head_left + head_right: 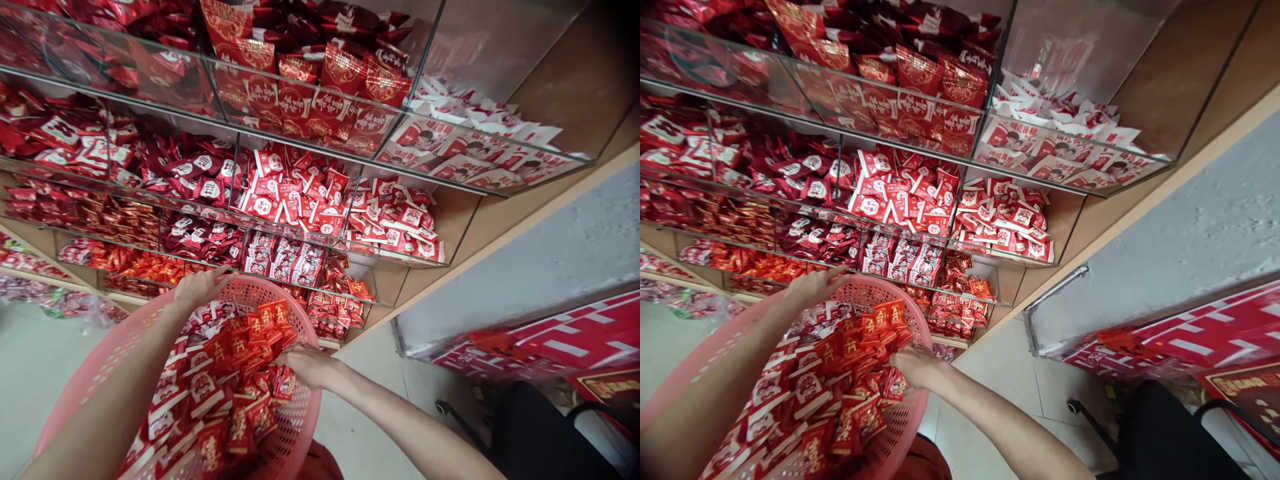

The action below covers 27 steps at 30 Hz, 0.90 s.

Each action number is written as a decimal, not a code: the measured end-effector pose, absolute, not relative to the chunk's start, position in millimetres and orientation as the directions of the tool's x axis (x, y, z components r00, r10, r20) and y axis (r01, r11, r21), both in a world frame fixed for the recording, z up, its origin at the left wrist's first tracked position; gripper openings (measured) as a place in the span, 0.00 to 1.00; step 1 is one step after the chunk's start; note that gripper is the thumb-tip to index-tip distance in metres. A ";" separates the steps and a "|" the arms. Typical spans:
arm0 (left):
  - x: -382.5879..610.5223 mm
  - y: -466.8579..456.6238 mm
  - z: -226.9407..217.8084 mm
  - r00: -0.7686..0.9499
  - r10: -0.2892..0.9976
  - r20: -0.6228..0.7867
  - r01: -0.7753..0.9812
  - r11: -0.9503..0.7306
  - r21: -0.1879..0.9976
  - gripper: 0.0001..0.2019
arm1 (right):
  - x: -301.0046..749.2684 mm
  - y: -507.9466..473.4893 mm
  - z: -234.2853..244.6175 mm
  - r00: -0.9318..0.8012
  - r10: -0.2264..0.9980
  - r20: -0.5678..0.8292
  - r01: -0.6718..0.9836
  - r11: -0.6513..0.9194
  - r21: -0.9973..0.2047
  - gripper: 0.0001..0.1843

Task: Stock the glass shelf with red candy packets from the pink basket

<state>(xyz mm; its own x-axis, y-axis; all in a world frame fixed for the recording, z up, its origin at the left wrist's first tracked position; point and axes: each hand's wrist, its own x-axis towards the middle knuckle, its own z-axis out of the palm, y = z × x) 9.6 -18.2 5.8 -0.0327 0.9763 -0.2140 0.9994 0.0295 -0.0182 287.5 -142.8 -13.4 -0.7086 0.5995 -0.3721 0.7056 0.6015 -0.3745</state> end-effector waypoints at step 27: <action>3.7 -12.7 -2.7 -0.023 0.977 -0.210 1.000 0.022 -0.010 0.38 | 274.6 -173.9 -14.8 -0.735 0.678 -0.022 0.676 0.729 -0.104 0.15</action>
<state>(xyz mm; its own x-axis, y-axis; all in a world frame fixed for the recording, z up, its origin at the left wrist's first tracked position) 3.7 -12.7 -2.7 -0.0232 0.9774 -0.2101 0.9997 0.0216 -0.0098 274.6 -173.9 -14.8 -0.7346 0.6781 -0.0222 0.6763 0.7292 -0.1043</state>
